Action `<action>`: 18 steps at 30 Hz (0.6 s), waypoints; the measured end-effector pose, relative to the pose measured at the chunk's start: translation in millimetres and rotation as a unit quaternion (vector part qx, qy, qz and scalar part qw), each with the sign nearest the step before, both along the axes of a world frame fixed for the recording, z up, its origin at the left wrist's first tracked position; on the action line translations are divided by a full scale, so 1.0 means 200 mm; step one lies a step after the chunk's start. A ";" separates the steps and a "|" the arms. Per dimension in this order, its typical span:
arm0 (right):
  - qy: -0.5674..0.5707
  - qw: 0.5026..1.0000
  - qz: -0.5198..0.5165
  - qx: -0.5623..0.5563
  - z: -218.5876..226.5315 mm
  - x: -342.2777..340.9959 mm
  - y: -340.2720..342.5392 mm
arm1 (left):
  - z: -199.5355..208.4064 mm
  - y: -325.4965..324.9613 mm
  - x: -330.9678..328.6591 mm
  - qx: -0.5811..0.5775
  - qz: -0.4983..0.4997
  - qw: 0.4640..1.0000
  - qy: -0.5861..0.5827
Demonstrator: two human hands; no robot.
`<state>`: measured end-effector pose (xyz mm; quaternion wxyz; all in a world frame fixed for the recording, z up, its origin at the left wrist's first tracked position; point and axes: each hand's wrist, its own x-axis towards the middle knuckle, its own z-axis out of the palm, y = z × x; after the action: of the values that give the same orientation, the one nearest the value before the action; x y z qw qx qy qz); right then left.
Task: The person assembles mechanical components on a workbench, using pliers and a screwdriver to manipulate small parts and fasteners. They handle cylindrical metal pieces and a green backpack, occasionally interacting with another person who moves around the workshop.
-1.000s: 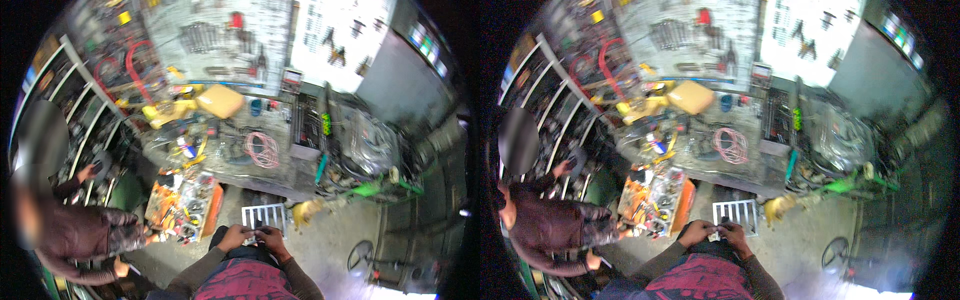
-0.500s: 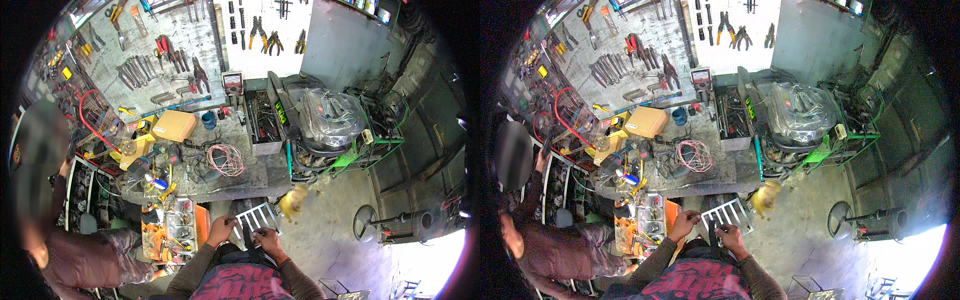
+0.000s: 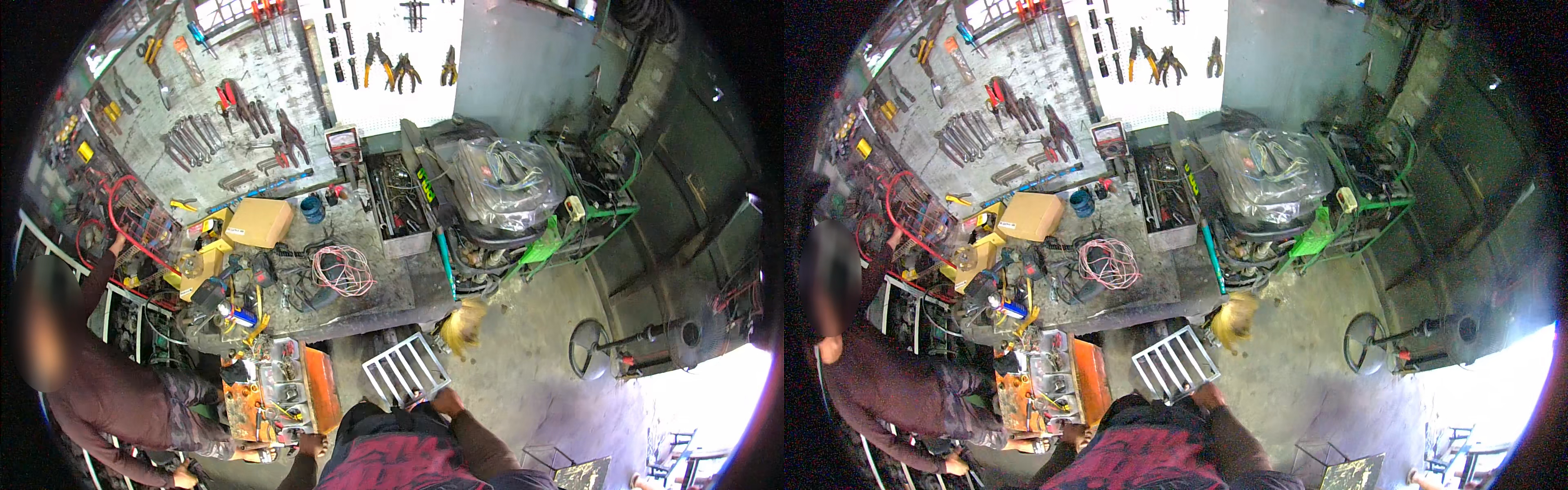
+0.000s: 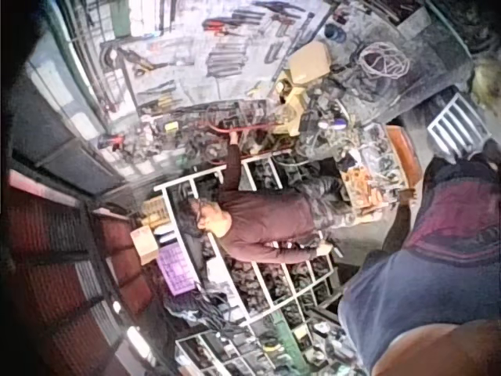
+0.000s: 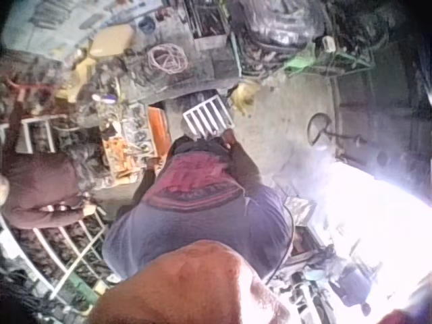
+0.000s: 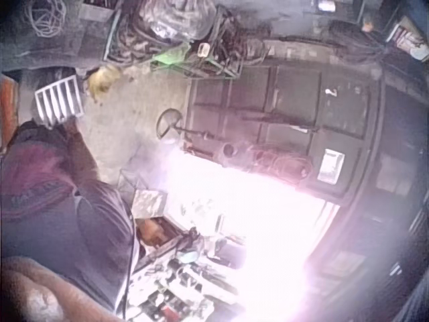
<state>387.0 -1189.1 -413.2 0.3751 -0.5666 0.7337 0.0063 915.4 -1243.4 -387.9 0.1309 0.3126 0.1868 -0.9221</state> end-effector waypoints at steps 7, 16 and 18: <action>-0.117 0.991 -0.067 -0.009 -0.17 -0.23 0.47 | -0.02 0.09 -0.10 -0.173 -0.033 0.940 -0.293; -0.179 0.956 -0.096 -0.213 -0.27 -0.31 0.24 | 0.04 -0.18 -0.29 -0.278 -0.053 0.882 -0.378; -0.215 0.934 -0.134 -0.253 -0.29 -0.35 0.20 | 0.05 -0.18 -0.38 -0.349 -0.124 0.786 -0.496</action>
<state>317.7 -1148.5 -471.2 0.3654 -0.5271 0.6821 -0.3512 839.1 -1278.4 -377.5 0.1906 0.6801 -0.2786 -0.6508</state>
